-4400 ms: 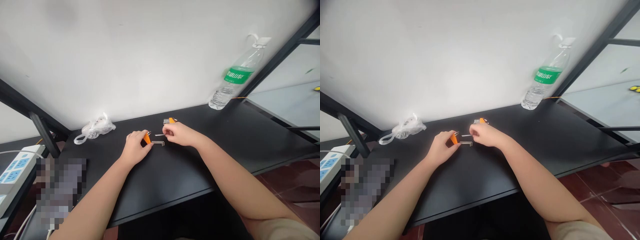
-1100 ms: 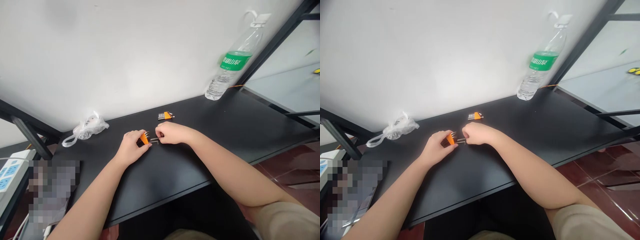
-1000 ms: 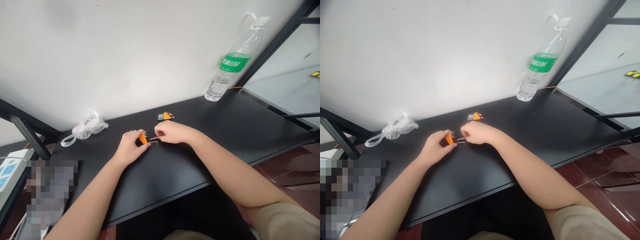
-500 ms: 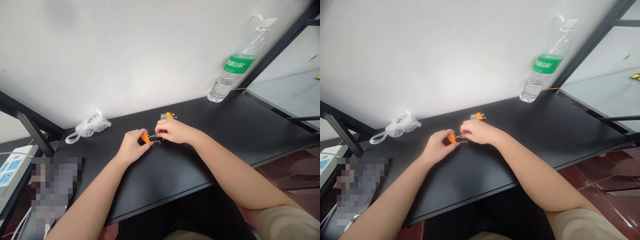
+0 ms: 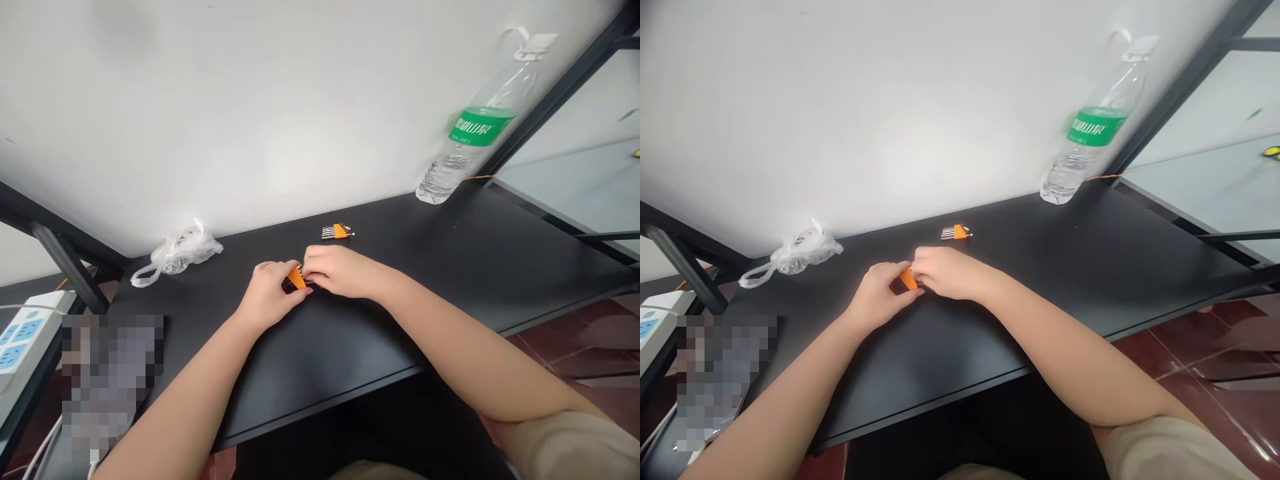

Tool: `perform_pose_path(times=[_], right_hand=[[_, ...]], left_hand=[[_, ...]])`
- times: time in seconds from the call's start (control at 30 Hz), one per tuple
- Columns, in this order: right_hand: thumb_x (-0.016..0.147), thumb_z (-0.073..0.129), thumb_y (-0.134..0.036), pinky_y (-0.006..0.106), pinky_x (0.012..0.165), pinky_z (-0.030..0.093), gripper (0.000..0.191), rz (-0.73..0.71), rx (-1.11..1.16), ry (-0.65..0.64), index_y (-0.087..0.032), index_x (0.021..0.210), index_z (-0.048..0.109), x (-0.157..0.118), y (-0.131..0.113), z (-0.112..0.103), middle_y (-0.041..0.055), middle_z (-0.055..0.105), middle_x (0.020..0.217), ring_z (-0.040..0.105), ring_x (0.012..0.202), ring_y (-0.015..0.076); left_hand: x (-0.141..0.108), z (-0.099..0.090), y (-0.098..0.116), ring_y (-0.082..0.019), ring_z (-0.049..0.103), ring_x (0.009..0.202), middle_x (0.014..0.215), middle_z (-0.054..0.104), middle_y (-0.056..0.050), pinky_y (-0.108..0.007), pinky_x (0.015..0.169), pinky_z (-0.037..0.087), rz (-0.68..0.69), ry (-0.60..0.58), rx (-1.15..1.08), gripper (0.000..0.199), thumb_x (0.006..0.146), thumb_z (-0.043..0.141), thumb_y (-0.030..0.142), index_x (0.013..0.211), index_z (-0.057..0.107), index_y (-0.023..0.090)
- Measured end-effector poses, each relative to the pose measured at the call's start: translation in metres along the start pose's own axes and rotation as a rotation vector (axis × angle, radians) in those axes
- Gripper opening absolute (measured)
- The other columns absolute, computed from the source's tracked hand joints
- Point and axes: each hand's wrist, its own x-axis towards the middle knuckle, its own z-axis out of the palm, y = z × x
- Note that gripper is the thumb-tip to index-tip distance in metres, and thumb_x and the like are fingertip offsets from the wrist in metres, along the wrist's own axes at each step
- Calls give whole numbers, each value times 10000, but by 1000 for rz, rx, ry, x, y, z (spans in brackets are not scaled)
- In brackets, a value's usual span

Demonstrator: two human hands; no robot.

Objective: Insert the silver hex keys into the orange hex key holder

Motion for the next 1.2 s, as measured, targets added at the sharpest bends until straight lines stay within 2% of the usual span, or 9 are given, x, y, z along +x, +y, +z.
perform_pose_path(times=[0.1,0.17,0.23,0.4,0.57,0.73,0.83,1.1,1.2], right_hand=[[932,527,-139,285,681,426,152,33,111,-11,-205,1028,626,0,-5,2,64,584,1157,551,761,135],[930,542,-168,279,658,419,160,106,89,23,-211,1073,599,-2,-1,0,60,585,1158,549,749,134],[929,568,-208,283,648,398,92,179,-27,26,-206,1012,609,-3,8,-3,51,604,1072,544,740,144],[860,639,-184,301,594,344,53,314,-242,-149,-188,807,632,0,31,2,73,645,937,549,701,166],[762,681,-126,310,554,304,101,450,-302,-142,-188,770,601,0,35,4,86,655,854,539,661,184],[781,603,-86,274,616,320,123,251,-87,-95,-202,809,571,-5,25,-7,19,626,832,523,683,148],[819,553,-89,261,645,322,108,153,-21,-52,-195,817,574,-4,17,-9,13,599,852,512,712,139],[940,524,-139,281,706,354,150,109,-21,-11,-180,846,634,-1,19,-7,37,614,913,523,754,147],[965,506,-139,292,706,354,186,91,-39,0,-182,872,661,-2,14,-7,49,614,936,521,758,153]], left_hand=[[0,0,0,-178,593,730,751,632,13,-366,867,484,5,-7,-6,132,877,669,353,925,650,231],[1,-1,-1,-188,594,748,792,651,3,-361,832,486,-13,13,0,212,879,677,398,1016,666,237],[1,-1,-3,-203,610,795,849,675,-8,-362,822,490,-40,37,4,326,870,699,450,1122,665,246],[0,1,-8,-217,637,857,933,703,-20,-371,832,506,-63,39,5,389,865,711,426,1205,643,250],[2,3,-10,-227,653,882,944,711,-24,-378,844,508,-57,59,24,406,867,707,402,1234,623,249],[2,2,-10,-224,652,863,924,708,-19,-373,828,506,-66,66,36,383,874,699,409,1212,626,245],[2,0,-9,-218,650,832,907,706,-17,-373,822,506,-63,73,34,375,871,701,423,1194,632,246],[2,1,-9,-218,638,807,870,697,-11,-381,822,506,-60,70,29,362,861,710,428,1173,647,255],[1,0,-8,-210,631,795,857,691,-5,-391,858,499,-55,55,33,306,860,718,436,1103,665,257]])
